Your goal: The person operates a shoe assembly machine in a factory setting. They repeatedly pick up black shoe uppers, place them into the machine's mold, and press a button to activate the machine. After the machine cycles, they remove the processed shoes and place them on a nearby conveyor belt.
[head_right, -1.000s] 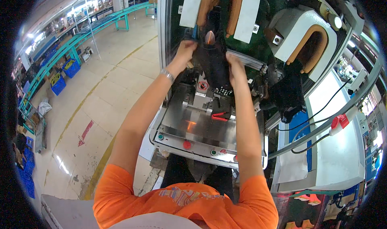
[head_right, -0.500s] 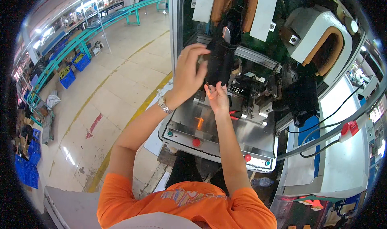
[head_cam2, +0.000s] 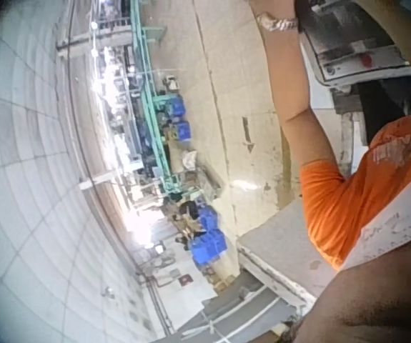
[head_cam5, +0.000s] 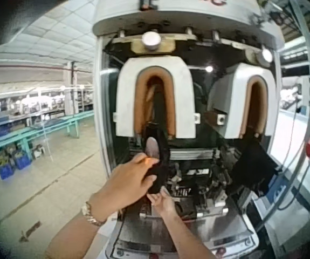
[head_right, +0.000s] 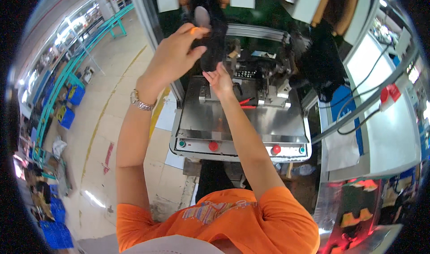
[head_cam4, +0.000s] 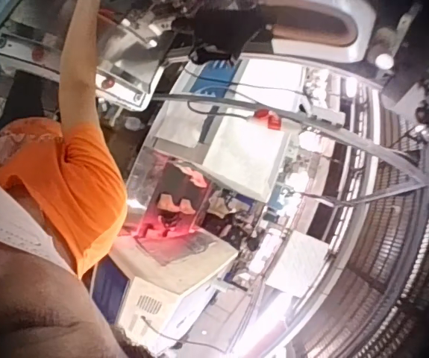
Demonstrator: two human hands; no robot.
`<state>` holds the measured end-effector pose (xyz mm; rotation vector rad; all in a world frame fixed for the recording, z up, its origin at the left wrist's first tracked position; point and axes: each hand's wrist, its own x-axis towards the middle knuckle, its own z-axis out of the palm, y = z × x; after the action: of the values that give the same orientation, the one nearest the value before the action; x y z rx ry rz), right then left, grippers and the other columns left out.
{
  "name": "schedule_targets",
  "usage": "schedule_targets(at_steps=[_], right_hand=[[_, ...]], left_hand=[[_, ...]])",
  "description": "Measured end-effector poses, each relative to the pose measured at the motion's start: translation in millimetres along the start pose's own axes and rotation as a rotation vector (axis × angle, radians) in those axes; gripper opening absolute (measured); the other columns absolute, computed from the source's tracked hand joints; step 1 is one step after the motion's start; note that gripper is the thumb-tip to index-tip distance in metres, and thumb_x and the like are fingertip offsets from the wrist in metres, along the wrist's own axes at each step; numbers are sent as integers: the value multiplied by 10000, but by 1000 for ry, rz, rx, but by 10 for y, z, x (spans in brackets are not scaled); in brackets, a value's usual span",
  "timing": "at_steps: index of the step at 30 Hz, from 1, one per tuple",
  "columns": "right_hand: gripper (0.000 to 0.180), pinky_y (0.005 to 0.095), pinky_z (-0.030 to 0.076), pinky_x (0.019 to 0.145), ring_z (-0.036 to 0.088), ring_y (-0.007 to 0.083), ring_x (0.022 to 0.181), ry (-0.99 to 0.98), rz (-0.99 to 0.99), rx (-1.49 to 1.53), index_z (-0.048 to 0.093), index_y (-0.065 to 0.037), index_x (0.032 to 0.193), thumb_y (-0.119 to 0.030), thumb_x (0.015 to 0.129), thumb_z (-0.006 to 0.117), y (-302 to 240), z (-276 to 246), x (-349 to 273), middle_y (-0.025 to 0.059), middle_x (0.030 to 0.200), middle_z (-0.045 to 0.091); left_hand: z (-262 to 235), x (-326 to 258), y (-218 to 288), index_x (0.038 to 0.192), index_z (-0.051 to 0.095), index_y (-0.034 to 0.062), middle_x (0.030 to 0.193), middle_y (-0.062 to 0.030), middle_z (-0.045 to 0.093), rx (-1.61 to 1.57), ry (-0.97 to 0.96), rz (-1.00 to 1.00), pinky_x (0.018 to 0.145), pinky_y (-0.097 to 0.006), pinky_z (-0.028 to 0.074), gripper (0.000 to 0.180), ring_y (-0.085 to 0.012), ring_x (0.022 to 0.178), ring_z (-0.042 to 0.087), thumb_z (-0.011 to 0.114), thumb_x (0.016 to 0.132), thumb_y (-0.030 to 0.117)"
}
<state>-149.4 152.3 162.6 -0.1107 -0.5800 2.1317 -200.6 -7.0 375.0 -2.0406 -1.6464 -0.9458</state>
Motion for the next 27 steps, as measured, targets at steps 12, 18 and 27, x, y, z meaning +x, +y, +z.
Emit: schedule_targets(at_steps=[12, 18, 27], right_hand=[[172, 270, 448, 601, 510, 122, 571, 93, 76, -174, 525, -133, 850, -301, 876, 503, -178, -77, 225, -19, 622, 510], [185, 289, 468, 582, 558, 141, 578, 122, 77, -159, 521, -117, 827, -290, 885, 487, -227, -69, 239, -1, 633, 522], [199, 300, 483, 556, 579, 162, 582, 140, 46, -210, 504, -111, 904, -308, 883, 488, -182, -66, 203, -6, 611, 485]], left_hand=[[466, -383, 294, 1264, 350, 70, 1291, -187, 333, 121, -33, -278, 612, -389, 494, 626, -351, 718, 583, 538, 675, -26], [482, -369, 310, 1274, 342, 80, 1279, -187, 339, 115, -22, -306, 553, -367, 500, 649, -332, 663, 589, 542, 666, -28], [503, -372, 290, 1283, 338, 100, 1295, -176, 322, 81, 23, -286, 558, -364, 501, 657, -323, 666, 591, 536, 668, -24]])
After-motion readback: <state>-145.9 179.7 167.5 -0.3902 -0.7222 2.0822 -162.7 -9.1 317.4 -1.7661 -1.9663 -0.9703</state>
